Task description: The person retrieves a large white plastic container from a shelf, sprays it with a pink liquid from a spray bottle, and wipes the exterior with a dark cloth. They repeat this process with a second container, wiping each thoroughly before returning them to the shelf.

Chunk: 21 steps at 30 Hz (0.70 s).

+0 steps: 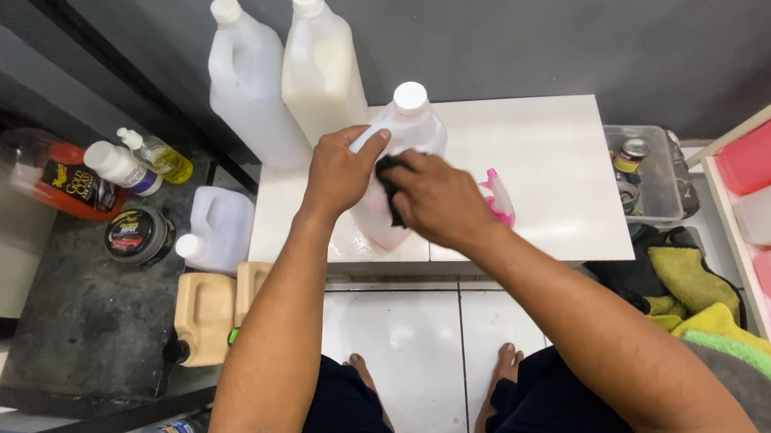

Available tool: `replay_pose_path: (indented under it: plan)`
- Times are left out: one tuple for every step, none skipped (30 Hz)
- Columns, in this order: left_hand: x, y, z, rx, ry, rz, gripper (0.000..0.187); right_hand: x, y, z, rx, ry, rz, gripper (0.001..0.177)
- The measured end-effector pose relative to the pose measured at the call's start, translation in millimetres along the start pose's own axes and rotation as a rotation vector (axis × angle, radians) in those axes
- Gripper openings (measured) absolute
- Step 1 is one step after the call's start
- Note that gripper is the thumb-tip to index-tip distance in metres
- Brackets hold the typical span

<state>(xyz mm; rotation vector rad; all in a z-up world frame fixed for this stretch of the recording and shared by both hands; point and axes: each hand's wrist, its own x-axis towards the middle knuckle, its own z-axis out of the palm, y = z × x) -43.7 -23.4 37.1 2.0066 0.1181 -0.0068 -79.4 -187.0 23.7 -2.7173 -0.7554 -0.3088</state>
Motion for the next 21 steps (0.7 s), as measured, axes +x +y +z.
replay_pose_path:
  plan:
    - [1,1,-1,0.001,0.007,0.007,0.029,3,4,-2,-0.021,-0.020,0.041,0.032]
    - [0,2,0,0.002,0.010,0.005,0.029,4,9,-2,-0.019,-0.021,0.038,0.032]
    - [-2,4,1,0.010,0.011,0.004,0.029,5,13,-3,-0.049,-0.015,0.070,0.033]
    - [-2,4,2,0.017,0.010,0.004,0.030,6,17,-3,-0.081,-0.010,0.103,0.033]
    - [1,-2,-1,0.015,0.011,0.003,0.030,6,11,2,-0.082,-0.011,0.101,0.033]
    - [5,-6,-1,0.018,0.009,0.015,0.030,4,7,5,0.005,-0.036,0.057,0.033]
    - [10,-11,0,0.021,0.008,0.027,0.029,2,4,8,0.093,-0.059,0.013,0.034]
    - [6,-5,0,0.022,0.006,0.029,0.029,0,2,3,0.093,-0.057,0.015,0.034]
    - [2,1,0,0.029,-0.002,0.024,0.029,-1,-1,-3,0.137,-0.073,-0.006,0.034]
    - [-4,5,-2,0.038,-0.009,0.013,0.029,-4,-6,-7,0.185,-0.092,-0.028,0.034]
    - [-6,5,-3,0.041,-0.010,0.010,0.029,-5,6,1,0.189,-0.094,-0.028,0.034]
    - [-5,6,-3,0.038,-0.010,0.010,0.029,-3,19,9,0.137,-0.013,0.014,0.035]
    - [-4,8,-3,0.036,-0.010,0.011,0.028,-1,33,16,0.085,0.067,0.055,0.037]
    - [-6,8,-3,0.037,-0.006,0.005,0.028,-2,32,15,0.090,0.063,0.050,0.037]
    - [-7,9,-3,0.042,0.000,0.009,0.029,-3,31,15,0.103,0.098,0.082,0.036]
    - [-8,11,1,0.042,0.000,0.018,0.030,-6,33,13,0.108,0.135,0.119,0.035]
    - [-5,5,1,0.039,-0.002,0.017,0.030,-7,24,16,0.106,0.133,0.121,0.035]
    - [-2,0,0,0.035,-0.011,0.026,0.029,-8,15,18,0.156,0.088,0.053,0.034]
    - [1,-5,0,0.032,-0.021,0.034,0.029,-8,6,20,0.206,0.043,-0.016,0.033]
    - [0,-2,-1,0.036,-0.020,0.037,0.029,-8,3,19,0.208,0.047,-0.016,0.033]
    - [-1,1,-3,0.037,-0.018,0.039,0.030,-8,1,17,0.189,0.053,-0.032,0.031]
